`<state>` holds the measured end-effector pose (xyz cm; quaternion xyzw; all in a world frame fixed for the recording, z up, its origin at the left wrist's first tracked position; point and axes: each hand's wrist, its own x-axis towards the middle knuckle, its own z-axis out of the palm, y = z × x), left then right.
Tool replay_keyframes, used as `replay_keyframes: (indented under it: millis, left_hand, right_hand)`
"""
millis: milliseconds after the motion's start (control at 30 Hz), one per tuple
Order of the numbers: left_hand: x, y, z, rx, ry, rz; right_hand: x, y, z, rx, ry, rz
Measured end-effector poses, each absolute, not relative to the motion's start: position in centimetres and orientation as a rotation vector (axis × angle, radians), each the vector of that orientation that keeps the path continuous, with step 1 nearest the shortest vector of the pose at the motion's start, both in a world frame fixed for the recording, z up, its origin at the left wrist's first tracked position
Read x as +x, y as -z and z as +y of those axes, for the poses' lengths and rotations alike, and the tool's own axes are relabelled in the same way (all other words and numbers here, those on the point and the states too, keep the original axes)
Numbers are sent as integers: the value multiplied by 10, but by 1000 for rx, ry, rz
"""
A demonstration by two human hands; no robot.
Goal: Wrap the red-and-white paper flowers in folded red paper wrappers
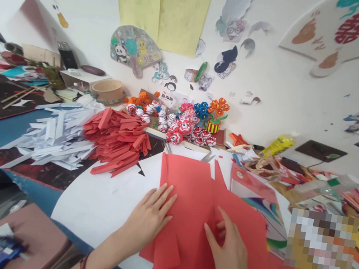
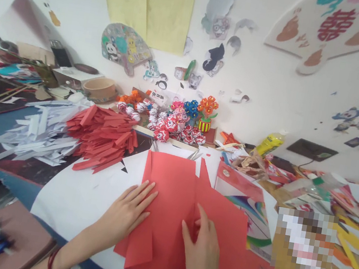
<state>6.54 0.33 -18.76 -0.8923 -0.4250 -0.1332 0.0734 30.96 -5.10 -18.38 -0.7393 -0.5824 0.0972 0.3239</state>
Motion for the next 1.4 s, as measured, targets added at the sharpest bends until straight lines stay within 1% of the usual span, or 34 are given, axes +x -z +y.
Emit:
replay_keyframes:
  millis: [200, 333, 400, 567, 633, 700, 833, 900, 1000, 1100, 1233, 1400]
  left_hand:
    - [66, 190, 1, -2645, 431, -1296]
    - [69, 192, -4, -2596, 459, -1340]
    - [73, 194, -7, -2552, 479, -1396]
    - [97, 199, -15, -2460, 533, -1531]
    - [108, 201, -17, -2435, 539, -1549]
    - [116, 201, -19, -2412, 538, -1555]
    - [121, 202, -18, -2406, 523, -1548]
    - [121, 201, -16, -2443, 513, -1495]
    - [120, 199, -13, -2536, 475, -1346]
    - [120, 196, -10, -2603, 423, -1246]
    - [119, 193, -9, -2648, 386, -1219]
    - [116, 192, -7, -2682, 417, -1208]
  right_hand:
    - [313, 173, -43, -1938, -478, -1412]
    - [319, 168, -46, -1874, -614, -1450]
    - [320, 167, -48, -1885, -568, -1497]
    - [312, 154, -35, -1992, -190, -1593]
    - [312, 148, -28, -1984, -144, -1543]
    - [317, 147, -27, -1924, -218, -1423]
    - [329, 160, -47, -1725, -516, -1133]
    - [328, 171, -61, -1716, -544, -1060]
    - [318, 186, -77, -1770, -317, -1093]
    - [308, 197, -85, -1649, -103, -1393]
    - [313, 203, -88, -1502, 11, -1845]
    - [326, 203, -86, -1544, 136, -2037]
